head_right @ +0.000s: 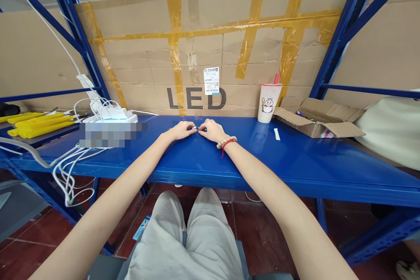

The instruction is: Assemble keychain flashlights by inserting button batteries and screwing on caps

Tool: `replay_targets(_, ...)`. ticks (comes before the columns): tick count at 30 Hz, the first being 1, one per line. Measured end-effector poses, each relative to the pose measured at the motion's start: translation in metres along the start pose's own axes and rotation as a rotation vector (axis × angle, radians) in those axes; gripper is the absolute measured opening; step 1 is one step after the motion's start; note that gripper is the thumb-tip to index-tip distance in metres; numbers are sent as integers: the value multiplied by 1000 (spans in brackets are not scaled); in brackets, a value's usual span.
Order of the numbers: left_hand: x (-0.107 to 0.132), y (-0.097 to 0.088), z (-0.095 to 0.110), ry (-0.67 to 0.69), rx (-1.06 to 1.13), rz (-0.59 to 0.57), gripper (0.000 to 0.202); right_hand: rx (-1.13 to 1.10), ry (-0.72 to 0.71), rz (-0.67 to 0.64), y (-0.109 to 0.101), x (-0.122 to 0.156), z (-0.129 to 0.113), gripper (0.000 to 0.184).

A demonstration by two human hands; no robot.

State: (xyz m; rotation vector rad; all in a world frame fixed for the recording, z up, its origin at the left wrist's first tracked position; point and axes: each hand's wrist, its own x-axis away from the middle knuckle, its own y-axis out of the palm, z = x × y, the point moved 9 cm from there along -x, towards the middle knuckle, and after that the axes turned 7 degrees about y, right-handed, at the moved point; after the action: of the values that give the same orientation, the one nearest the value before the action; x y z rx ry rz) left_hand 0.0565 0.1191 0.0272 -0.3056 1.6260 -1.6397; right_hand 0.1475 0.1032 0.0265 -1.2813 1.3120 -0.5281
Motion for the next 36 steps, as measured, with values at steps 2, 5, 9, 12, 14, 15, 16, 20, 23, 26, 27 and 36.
replay_targets(2, 0, 0, 1, 1, 3, -5, 23, 1, 4, -2, 0, 0, 0, 21)
replay_targets(5, 1, 0, 1, -5, 5, -11, 23, 7, 8, -5, 0, 0, 0, 21)
replay_targets(9, 1, 1, 1, -14, 2, -17, 24, 20, 8, -19, 0, 0, 0, 21)
replay_targets(12, 1, 1, 1, -18, 2, -19, 25, 36, 12, -25, 1, 0, 0, 22)
replay_targets(14, 1, 1, 1, -19, 1, -21, 25, 45, 14, -28, 1, 0, 0, 22)
replay_targets(15, 1, 1, 1, -20, 1, -22, 25, 47, 14, -31, 1, 0, 0, 22)
replay_targets(16, 1, 1, 2, -19, 1, -24, 25, 48, 14, -34, 1, 0, 0, 23)
replay_targets(20, 2, -1, 4, -22, 4, -28, 26, 44, 10, -48, 1, 1, -1, 23)
replay_targets(23, 3, -2, 5, -29, 2, -30, 26, 47, 4, -50, 1, 1, -2, 23)
replay_targets(26, 3, -2, 5, -28, 0, -31, 26, 46, -2, -44, 1, 1, -1, 23)
replay_targets(27, 3, -2, 5, -29, 1, -31, 25, 44, -4, -40, 2, 0, -1, 23)
replay_targets(36, 3, -2, 3, -51, 17, -39, 24, 11, 25, -69, 1, 1, 0, 23)
